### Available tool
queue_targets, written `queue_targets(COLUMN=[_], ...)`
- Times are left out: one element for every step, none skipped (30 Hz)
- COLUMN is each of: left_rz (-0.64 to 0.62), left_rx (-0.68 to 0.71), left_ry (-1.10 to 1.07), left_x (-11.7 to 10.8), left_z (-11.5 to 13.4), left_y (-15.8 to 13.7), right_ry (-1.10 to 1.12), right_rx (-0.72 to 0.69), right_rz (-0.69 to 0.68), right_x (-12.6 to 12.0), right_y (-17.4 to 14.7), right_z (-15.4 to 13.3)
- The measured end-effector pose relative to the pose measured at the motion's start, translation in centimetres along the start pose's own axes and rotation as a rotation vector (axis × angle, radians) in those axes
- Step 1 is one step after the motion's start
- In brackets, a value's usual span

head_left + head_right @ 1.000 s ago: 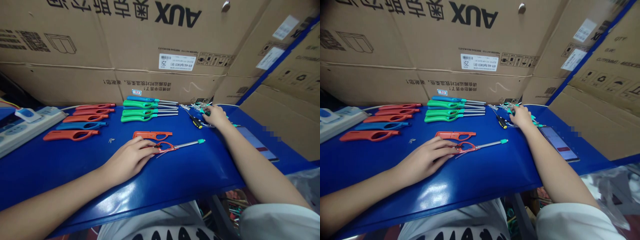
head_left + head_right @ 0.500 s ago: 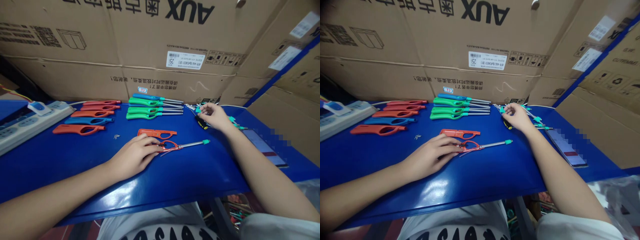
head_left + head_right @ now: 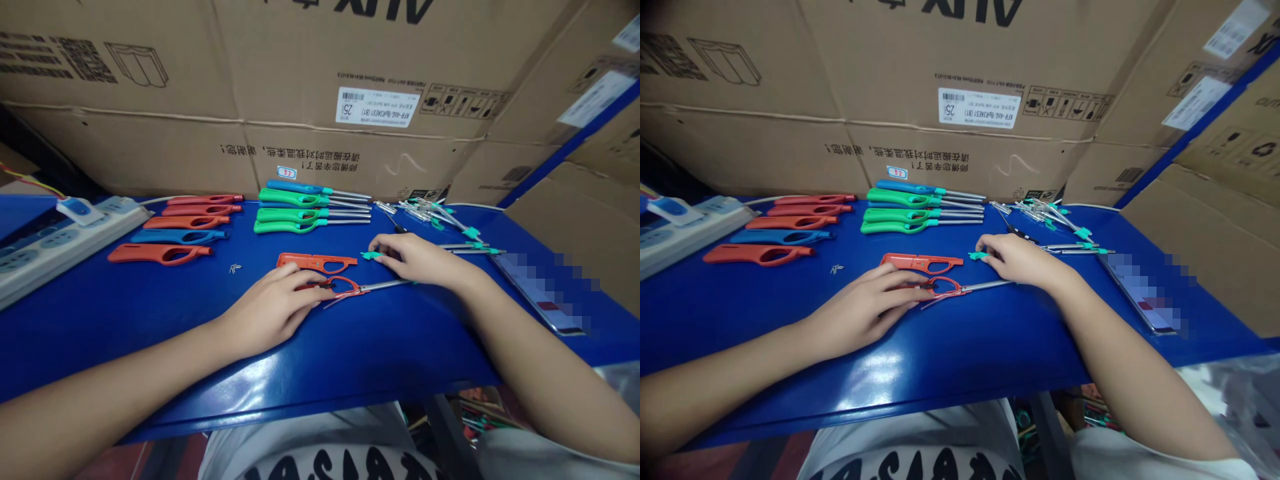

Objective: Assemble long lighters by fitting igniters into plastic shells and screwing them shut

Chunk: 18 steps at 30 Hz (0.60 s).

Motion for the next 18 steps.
queue_targets(left_rz=[-0.006,-0.01,-0.01,-0.009,-0.007,-0.007,-0.006,-0.009,-0.012,-0.016,-0.021,-0.027,-0.029,-0.029,-0.025,-0.022,-0.018,-0.014], left_rx=[0.006,0.01,0.012,0.013,0.012,0.012,0.012,0.011,0.01,0.011,0.011,0.012,0.015,0.016,0.016,0.014,0.011,0.009], left_ry=[0.008,0.016,0.023,0.028,0.032,0.034,0.035,0.035,0.036,0.038,0.042,0.046,0.052,0.057,0.058,0.056,0.052,0.047], left_x=[0.0,0.0,-0.1,-0.1,-0.1,-0.1,-0.1,-0.1,-0.1,-0.1,-0.1,-0.1,-0.1,-0.1,-0.1,0.0,0.0,0.0], left_z=[0.0,0.0,0.0,0.0,0.0,0.0,0.0,0.0,0.0,0.0,0.0,0.0,0.0,0.0,0.0,0.0,0.0,0.0], left_y=[0.0,0.1,0.1,0.1,0.2,0.2,0.2,0.2,0.2,0.2,0.2,0.2,0.2,0.2,0.2,0.2,0.1,0.1], right_ry=[-0.029,-0.052,-0.066,-0.075,-0.078,-0.076,-0.072,-0.066,-0.06,-0.057,-0.057,-0.06,-0.064,-0.068,-0.067,-0.06,-0.049,-0.036], right_rx=[-0.013,-0.028,-0.044,-0.061,-0.08,-0.1,-0.118,-0.128,-0.129,-0.126,-0.12,-0.116,-0.114,-0.118,-0.124,-0.128,-0.133,-0.139], right_rz=[0.003,0.014,0.032,0.053,0.072,0.082,0.081,0.07,0.055,0.041,0.032,0.028,0.031,0.036,0.041,0.044,0.047,0.05], right_x=[-0.1,-0.2,-0.3,-0.3,-0.4,-0.4,-0.4,-0.4,-0.3,-0.1,0.0,0.2,0.3,0.4,0.5,0.5,0.5,0.5], right_y=[0.0,0.0,0.0,0.0,-0.1,-0.1,-0.2,-0.2,-0.2,-0.2,-0.2,-0.2,-0.1,0.0,0.0,0.1,0.1,0.2], right_z=[0.2,0.4,0.6,0.7,0.7,0.7,0.6,0.5,0.3,0.2,0.1,0.0,-0.1,-0.1,-0.2,-0.2,-0.3,-0.3])
Point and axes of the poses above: each hand's wrist, its own y-axis towards the middle knuckle, its own x-axis out of the palm, z = x × y, the point moved 1 cm from there along y, towards the middle knuckle, and after that the axes turned 11 degrees about x, right-handed, at the moved point
